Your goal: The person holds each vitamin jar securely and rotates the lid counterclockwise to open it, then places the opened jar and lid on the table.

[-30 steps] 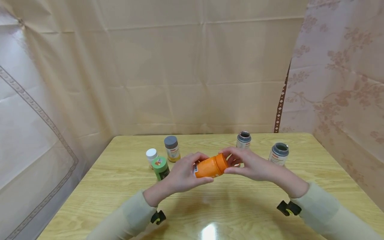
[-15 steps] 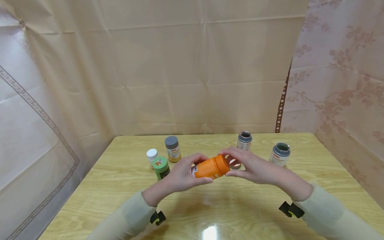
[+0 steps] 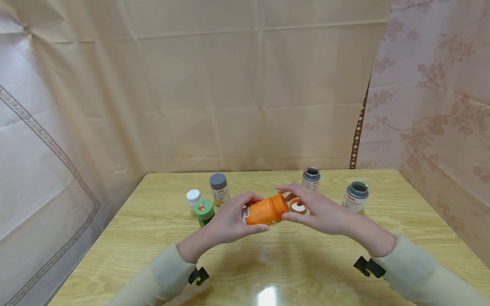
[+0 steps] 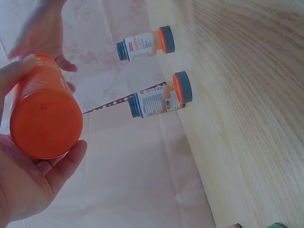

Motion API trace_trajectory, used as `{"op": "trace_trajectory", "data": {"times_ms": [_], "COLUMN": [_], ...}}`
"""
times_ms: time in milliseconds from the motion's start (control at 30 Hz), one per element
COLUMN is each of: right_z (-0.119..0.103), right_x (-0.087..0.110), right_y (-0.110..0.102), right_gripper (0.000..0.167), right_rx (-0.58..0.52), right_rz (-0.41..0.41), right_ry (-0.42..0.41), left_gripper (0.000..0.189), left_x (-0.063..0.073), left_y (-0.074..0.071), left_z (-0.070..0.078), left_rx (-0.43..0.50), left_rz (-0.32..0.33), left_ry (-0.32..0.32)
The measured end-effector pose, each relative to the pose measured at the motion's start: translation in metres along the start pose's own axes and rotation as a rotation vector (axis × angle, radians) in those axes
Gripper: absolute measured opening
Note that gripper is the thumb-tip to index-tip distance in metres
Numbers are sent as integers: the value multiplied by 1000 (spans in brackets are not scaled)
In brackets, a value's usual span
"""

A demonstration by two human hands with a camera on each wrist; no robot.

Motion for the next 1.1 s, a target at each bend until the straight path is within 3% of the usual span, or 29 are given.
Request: {"op": "trace_trajectory", "data": {"times_ms": [233, 533, 667, 933, 1100], "right_z": [4, 5, 3, -6, -6], "right_x": [-3, -1, 0, 0, -1], "right_y": [6, 4, 1, 1, 1], "right_gripper": [41, 51, 54, 56, 59], "right_rx": [72, 69, 45, 52, 72], "right_rz": [-35, -27, -5, 27, 33], "right_ry": [46, 50, 14, -145, -140], "left_gripper": [52, 53, 54, 54, 55], "left_x": [1, 0, -1, -1, -1], "left_y": [0, 1, -1, -1, -1], "left_z": [2, 4, 5, 2, 1], "left_rx": [-49, -64, -51, -44, -57], "left_rz": [-6, -11, -8, -16, -16], "left_ry": [8, 7, 3, -27, -21]}}
Point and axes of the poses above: each hand's wrist, its own x-axis away from the middle knuckle, its own y-axis out of the palm, z = x × y, the point moved 9 cm from there along -x, towards the middle knuckle, and after that the axes turned 2 degrees about y, right-handed, at the moved point
